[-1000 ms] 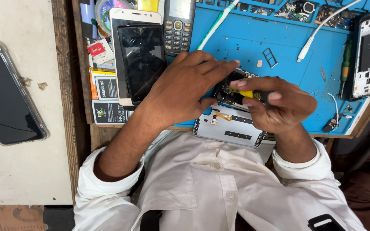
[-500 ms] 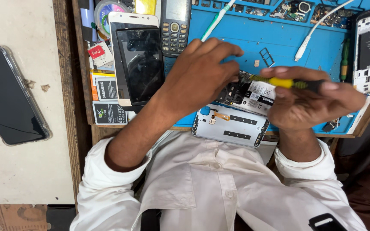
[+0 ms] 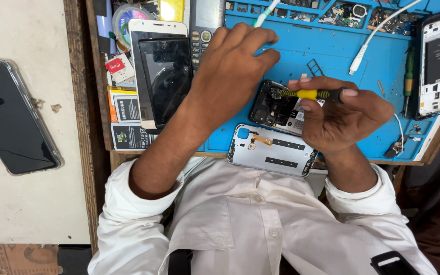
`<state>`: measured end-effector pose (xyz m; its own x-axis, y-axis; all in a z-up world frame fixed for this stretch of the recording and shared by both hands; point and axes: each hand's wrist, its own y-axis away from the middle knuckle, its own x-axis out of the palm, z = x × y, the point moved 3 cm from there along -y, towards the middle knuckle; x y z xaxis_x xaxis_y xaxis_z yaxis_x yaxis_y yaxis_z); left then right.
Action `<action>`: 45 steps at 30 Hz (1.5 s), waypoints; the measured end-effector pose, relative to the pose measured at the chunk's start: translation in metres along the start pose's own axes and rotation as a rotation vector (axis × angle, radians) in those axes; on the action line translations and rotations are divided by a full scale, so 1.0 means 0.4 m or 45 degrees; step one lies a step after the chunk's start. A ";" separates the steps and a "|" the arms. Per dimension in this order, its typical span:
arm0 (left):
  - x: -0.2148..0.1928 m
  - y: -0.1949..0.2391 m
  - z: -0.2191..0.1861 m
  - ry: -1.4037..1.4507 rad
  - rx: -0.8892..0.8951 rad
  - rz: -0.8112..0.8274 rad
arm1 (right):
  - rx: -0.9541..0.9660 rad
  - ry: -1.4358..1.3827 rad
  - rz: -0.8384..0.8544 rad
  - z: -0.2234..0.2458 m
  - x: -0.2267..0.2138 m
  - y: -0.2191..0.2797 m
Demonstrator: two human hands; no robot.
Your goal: The person uses a yellow-handled screwdriver to remove screws from a disassembled smartphone, then detaches and reattaches internal components. The person handles the phone casing and battery, reassembles the device, and places it on the workbench.
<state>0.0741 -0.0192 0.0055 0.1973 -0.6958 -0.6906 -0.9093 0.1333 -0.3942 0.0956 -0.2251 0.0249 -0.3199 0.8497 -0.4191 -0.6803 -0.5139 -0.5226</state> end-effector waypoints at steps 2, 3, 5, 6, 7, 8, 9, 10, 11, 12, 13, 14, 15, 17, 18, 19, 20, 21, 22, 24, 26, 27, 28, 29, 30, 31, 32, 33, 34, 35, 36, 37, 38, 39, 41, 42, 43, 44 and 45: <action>-0.016 0.006 -0.001 0.074 -0.033 0.043 | -0.007 0.013 0.015 0.006 0.005 -0.011; -0.024 0.010 -0.003 0.114 -0.049 0.075 | -0.016 0.029 0.028 0.013 0.006 -0.016; -0.041 0.019 -0.006 0.166 -0.101 0.159 | -0.015 0.074 0.063 0.025 0.009 -0.028; -0.048 0.026 -0.009 0.178 -0.138 0.211 | -0.003 0.104 0.086 0.033 0.008 -0.033; -0.053 0.033 -0.011 0.191 -0.175 0.264 | 0.008 0.132 0.109 0.037 0.011 -0.036; -0.058 0.040 -0.016 0.218 -0.173 0.281 | -0.005 0.167 0.119 0.043 0.011 -0.039; -0.062 0.047 -0.020 0.244 -0.170 0.298 | -0.019 0.201 0.128 0.044 0.013 -0.042; -0.063 0.052 -0.024 0.272 -0.166 0.316 | -0.032 0.236 0.137 0.047 0.013 -0.044; -0.060 0.055 -0.028 0.280 -0.155 0.329 | -0.085 0.203 0.112 0.049 0.012 -0.046; -0.057 0.058 -0.032 0.287 -0.145 0.347 | -0.135 0.168 0.083 0.047 0.015 -0.048; -0.053 0.060 -0.036 0.293 -0.135 0.364 | -0.185 0.134 0.054 0.050 0.014 -0.048; -0.049 0.062 -0.036 0.304 -0.158 0.382 | -0.160 0.110 0.097 0.046 0.018 -0.050; -0.046 0.062 -0.037 0.315 -0.181 0.400 | -0.135 0.085 0.139 0.044 0.017 -0.052; -0.044 0.058 -0.034 0.329 -0.197 0.416 | -0.123 -0.028 0.218 0.039 0.017 -0.060; -0.044 0.056 -0.034 0.338 -0.194 0.416 | -0.131 -0.116 0.258 0.038 0.017 -0.062; -0.044 0.055 -0.032 0.346 -0.191 0.415 | -0.138 -0.205 0.298 0.035 0.019 -0.063; -0.042 0.057 -0.033 0.337 -0.194 0.422 | -0.127 -0.182 0.265 0.033 0.016 -0.062; -0.040 0.060 -0.033 0.328 -0.197 0.430 | -0.116 -0.159 0.232 0.031 0.011 -0.062; -0.042 0.061 -0.031 0.313 -0.203 0.431 | -0.113 -0.140 0.202 0.027 0.009 -0.066; -0.046 0.063 -0.028 0.330 -0.189 0.450 | -0.106 -0.106 0.144 0.022 0.011 -0.073; -0.050 0.065 -0.027 0.334 -0.174 0.465 | -0.107 -0.109 0.179 0.021 0.014 -0.078; -0.050 0.065 -0.027 0.330 -0.165 0.470 | -0.113 -0.127 0.242 0.024 0.016 -0.080; -0.049 0.065 -0.027 0.329 -0.154 0.476 | -0.117 -0.142 0.305 0.027 0.017 -0.081; -0.047 0.065 -0.027 0.321 -0.156 0.480 | -0.122 -0.133 0.278 0.027 0.014 -0.084; -0.046 0.063 -0.026 0.312 -0.157 0.485 | -0.127 -0.125 0.249 0.027 0.013 -0.087; -0.044 0.062 -0.025 0.303 -0.159 0.489 | -0.133 -0.116 0.220 0.026 0.011 -0.091; -0.045 0.062 -0.025 0.299 -0.152 0.481 | -0.138 -0.111 0.189 0.025 0.011 -0.093; -0.046 0.063 -0.025 0.295 -0.144 0.473 | -0.142 -0.106 0.159 0.026 0.010 -0.094; -0.046 0.064 -0.026 0.292 -0.135 0.466 | -0.146 -0.098 0.127 0.026 0.010 -0.094; -0.047 0.066 -0.026 0.293 -0.150 0.469 | -0.138 -0.119 0.188 0.028 0.013 -0.091; -0.046 0.065 -0.026 0.295 -0.160 0.469 | -0.133 -0.135 0.250 0.029 0.013 -0.090; -0.046 0.064 -0.025 0.297 -0.170 0.469 | -0.127 -0.151 0.312 0.031 0.014 -0.087; -0.045 0.064 -0.026 0.290 -0.166 0.472 | -0.114 -0.147 0.297 0.031 0.010 -0.084; -0.044 0.064 -0.026 0.283 -0.163 0.476 | -0.100 -0.142 0.283 0.031 0.006 -0.080; -0.044 0.063 -0.024 0.276 -0.158 0.466 | -0.079 -0.147 0.258 0.026 0.003 -0.075; -0.044 0.064 -0.025 0.280 -0.152 0.458 | -0.065 -0.151 0.243 0.024 0.003 -0.070; -0.044 0.065 -0.026 0.284 -0.145 0.451 | -0.052 -0.154 0.228 0.021 0.005 -0.064; -0.043 0.065 -0.026 0.279 -0.158 0.467 | -0.027 -0.185 0.248 0.019 0.007 -0.058; -0.042 0.066 -0.026 0.275 -0.170 0.484 | -0.002 -0.217 0.268 0.017 0.010 -0.053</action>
<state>0.0430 -0.0113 0.0132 -0.2273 -0.7483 -0.6232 -0.9446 0.3250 -0.0457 0.1044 -0.2102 0.0393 -0.5606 0.7315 -0.3881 -0.5859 -0.6816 -0.4384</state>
